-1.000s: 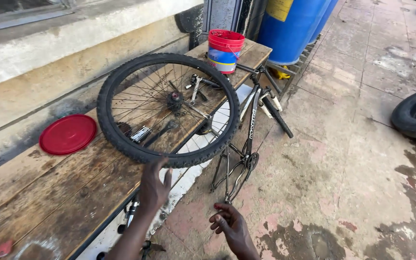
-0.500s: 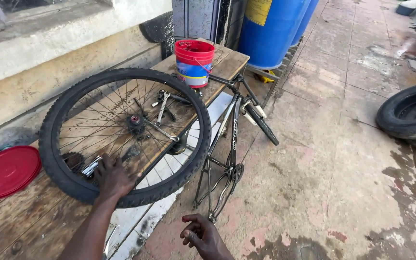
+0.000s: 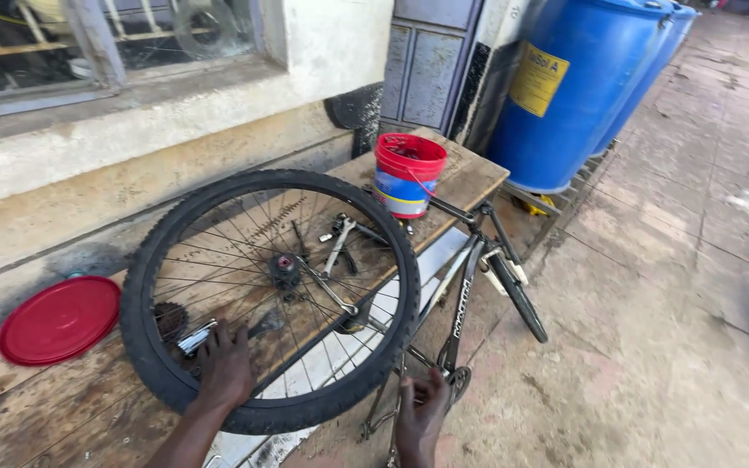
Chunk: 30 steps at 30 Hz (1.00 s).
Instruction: Applying grease to a bicycle wheel hub and assembling the components on a workbench.
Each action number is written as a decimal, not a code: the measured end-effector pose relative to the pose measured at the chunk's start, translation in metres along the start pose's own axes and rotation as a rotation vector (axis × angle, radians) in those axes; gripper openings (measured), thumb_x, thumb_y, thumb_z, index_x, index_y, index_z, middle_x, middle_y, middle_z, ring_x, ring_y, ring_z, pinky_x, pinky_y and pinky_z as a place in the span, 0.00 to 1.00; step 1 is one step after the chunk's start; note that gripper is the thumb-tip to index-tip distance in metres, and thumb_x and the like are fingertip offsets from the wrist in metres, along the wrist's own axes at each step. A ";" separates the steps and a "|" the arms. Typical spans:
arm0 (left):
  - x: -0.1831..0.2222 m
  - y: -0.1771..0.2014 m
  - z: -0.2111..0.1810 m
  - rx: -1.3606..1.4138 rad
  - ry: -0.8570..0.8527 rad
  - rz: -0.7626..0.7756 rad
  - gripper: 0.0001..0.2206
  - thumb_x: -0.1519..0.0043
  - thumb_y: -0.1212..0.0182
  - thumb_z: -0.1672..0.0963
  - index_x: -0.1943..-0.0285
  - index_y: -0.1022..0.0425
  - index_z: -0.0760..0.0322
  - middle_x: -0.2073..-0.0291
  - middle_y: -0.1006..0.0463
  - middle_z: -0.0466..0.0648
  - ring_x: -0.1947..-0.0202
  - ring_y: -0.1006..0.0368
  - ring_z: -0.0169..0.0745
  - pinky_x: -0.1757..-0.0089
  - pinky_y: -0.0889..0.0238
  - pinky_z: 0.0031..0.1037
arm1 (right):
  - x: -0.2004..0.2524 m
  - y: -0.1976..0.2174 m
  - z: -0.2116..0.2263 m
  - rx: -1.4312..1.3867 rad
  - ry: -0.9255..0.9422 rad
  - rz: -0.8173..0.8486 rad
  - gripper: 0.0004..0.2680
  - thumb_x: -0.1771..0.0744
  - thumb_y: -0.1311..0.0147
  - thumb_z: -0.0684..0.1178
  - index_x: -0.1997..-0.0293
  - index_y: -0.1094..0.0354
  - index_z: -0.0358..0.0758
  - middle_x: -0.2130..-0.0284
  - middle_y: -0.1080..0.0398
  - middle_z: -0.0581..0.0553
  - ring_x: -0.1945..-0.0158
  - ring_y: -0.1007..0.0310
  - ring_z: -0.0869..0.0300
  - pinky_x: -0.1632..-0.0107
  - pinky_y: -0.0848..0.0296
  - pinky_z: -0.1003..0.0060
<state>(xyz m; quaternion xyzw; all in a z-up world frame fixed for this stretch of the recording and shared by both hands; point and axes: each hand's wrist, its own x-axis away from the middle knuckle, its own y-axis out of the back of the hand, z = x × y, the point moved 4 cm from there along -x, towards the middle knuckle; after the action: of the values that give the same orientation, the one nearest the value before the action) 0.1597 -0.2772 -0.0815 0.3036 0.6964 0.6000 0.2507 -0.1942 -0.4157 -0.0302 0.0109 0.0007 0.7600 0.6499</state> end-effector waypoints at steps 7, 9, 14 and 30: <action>0.015 0.046 -0.011 0.114 -0.007 -0.073 0.30 0.41 0.30 0.52 0.31 0.36 0.55 0.30 0.43 0.54 0.29 0.49 0.62 0.38 0.44 0.55 | -0.021 -0.052 0.010 -0.085 -0.574 -0.168 0.36 0.34 0.46 0.61 0.23 0.72 0.46 0.27 0.54 0.37 0.32 0.40 0.43 0.41 0.26 0.44; 0.020 0.065 -0.013 0.137 -0.020 -0.096 0.24 0.44 0.28 0.56 0.41 0.33 0.52 0.34 0.40 0.52 0.34 0.45 0.60 0.42 0.42 0.52 | -0.015 -0.067 0.024 0.032 -0.535 -0.168 0.37 0.35 0.47 0.65 0.23 0.72 0.45 0.28 0.53 0.34 0.30 0.43 0.42 0.37 0.32 0.47; 0.009 0.079 0.007 0.265 -0.084 -0.159 0.28 0.47 0.31 0.37 0.53 0.31 0.53 0.44 0.32 0.52 0.42 0.38 0.55 0.48 0.34 0.49 | 0.005 -0.088 0.064 0.312 -0.460 -0.196 0.35 0.35 0.55 0.71 0.23 0.69 0.48 0.35 0.38 0.27 0.35 0.35 0.31 0.36 0.38 0.39; 0.003 0.044 0.089 0.257 -0.015 0.079 0.23 0.45 0.22 0.51 0.49 0.36 0.42 0.34 0.47 0.43 0.33 0.53 0.53 0.29 0.54 0.67 | 0.007 -0.096 -0.035 0.350 -0.364 -0.270 0.37 0.37 0.44 0.67 0.22 0.60 0.44 0.55 0.19 0.33 0.49 0.23 0.42 0.52 0.31 0.51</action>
<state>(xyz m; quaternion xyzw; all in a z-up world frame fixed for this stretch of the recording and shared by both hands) 0.2271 -0.2100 -0.0515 0.3650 0.7532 0.5128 0.1911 -0.1010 -0.3939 -0.0665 0.2588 0.0167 0.6402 0.7231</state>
